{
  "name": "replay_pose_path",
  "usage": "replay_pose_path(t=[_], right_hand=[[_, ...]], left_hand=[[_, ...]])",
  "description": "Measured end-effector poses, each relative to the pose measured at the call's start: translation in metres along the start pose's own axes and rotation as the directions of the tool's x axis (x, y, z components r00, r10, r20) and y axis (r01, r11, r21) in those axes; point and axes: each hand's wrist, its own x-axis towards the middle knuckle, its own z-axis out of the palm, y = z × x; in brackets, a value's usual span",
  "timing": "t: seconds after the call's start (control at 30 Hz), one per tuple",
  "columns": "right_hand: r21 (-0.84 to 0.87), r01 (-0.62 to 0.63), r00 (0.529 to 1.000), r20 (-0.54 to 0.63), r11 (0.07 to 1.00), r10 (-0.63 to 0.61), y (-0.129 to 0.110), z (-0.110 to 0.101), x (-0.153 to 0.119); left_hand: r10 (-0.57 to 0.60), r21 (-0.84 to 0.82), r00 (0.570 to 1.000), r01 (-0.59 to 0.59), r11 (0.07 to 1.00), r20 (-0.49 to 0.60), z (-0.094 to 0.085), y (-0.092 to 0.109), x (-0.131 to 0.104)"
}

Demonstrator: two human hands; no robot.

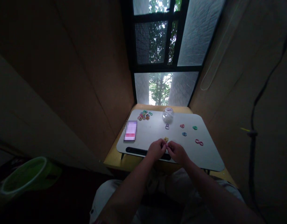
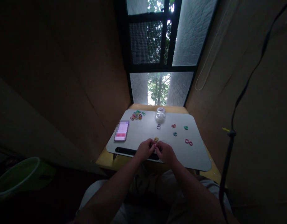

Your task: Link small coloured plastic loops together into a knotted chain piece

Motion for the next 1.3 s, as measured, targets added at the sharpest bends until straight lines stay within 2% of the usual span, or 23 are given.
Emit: replay_pose_path(t=[0.2, 0.53, 0.8, 1.03, 1.3], right_hand=[[0.014, -0.041, 0.999, -0.012, 0.999, 0.041, 0.0015, 0.0014, 0.0006], [-0.078, -0.063, 0.997, -0.043, 0.995, 0.059, 0.0056, 0.0048, 0.0006], [-0.076, -0.062, 0.998, -0.028, 0.995, 0.06, 0.0033, 0.0033, 0.0012], [-0.118, -0.061, 0.998, -0.039, 0.991, 0.056, 0.0053, 0.0059, 0.0016], [-0.037, -0.075, 0.997, -0.038, 0.996, 0.074, 0.003, 0.0042, -0.0001]], left_hand=[[-0.004, 0.003, 1.0, 0.004, 1.0, -0.001, -0.0013, 0.0032, -0.0011], [0.02, -0.073, 1.0, -0.022, 0.997, -0.016, -0.0022, 0.0019, -0.0012], [0.053, -0.125, 0.998, -0.048, 0.991, 0.039, -0.0045, 0.0004, -0.0042], [0.033, -0.084, 0.999, -0.031, 0.996, 0.02, -0.0021, -0.001, -0.0036], [0.021, -0.066, 1.0, -0.02, 0.998, 0.014, -0.0026, 0.0008, -0.0047]])
